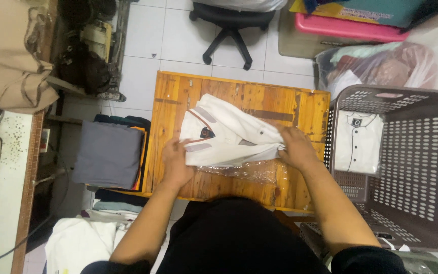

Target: Folding shirts and placing them into plastic bags for final packaging.

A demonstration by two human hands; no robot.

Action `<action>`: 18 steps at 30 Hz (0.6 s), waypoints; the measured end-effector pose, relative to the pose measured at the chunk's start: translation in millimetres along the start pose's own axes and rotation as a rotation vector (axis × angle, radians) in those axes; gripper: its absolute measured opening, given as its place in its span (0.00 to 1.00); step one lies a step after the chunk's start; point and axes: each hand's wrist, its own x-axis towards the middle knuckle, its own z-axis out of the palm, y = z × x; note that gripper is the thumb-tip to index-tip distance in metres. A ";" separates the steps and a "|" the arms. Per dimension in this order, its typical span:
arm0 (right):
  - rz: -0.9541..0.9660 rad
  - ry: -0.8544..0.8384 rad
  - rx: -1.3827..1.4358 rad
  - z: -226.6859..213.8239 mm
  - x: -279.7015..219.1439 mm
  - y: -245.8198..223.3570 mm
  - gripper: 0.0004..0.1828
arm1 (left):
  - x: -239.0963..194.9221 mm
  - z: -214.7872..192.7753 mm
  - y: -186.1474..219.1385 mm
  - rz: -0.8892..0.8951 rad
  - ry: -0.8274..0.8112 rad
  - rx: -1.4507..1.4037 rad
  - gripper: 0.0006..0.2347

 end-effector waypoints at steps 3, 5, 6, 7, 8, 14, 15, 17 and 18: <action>0.116 -0.001 -0.089 -22.9 -15.3 -22.4 0.50 | -5.2 -36.1 58.5 0.211 -0.501 0.420 0.33; 0.017 -0.019 -0.210 -34.1 -26.3 -40.4 0.51 | -5.2 -34.9 62.7 0.266 -0.649 0.565 0.30; 0.015 -0.020 -0.211 -37.3 -30.7 -49.2 0.51 | -7.9 -38.6 63.9 0.264 -0.649 0.564 0.30; 0.000 -0.189 -0.228 -40.6 -34.6 -58.3 0.45 | -9.7 -42.5 65.0 0.178 -0.619 0.351 0.29; -0.015 -0.359 -0.245 -43.7 -38.3 -67.8 0.44 | -11.4 -46.5 65.7 0.091 -0.583 0.138 0.30; 0.050 -0.403 -0.353 28.3 -41.9 -57.1 0.38 | 30.1 54.4 -50.9 -0.428 -0.090 -0.287 0.21; 0.045 -0.402 -0.358 21.0 -42.4 -64.7 0.38 | 31.0 55.9 -49.3 -0.431 -0.085 -0.290 0.21; 0.128 -0.369 -0.264 5.4 -42.7 -80.4 0.40 | 35.9 57.9 -45.1 -0.471 -0.026 -0.233 0.15; 0.127 -0.363 -0.267 6.4 -33.8 -90.1 0.40 | 38.2 60.7 -43.9 -0.468 -0.020 -0.236 0.15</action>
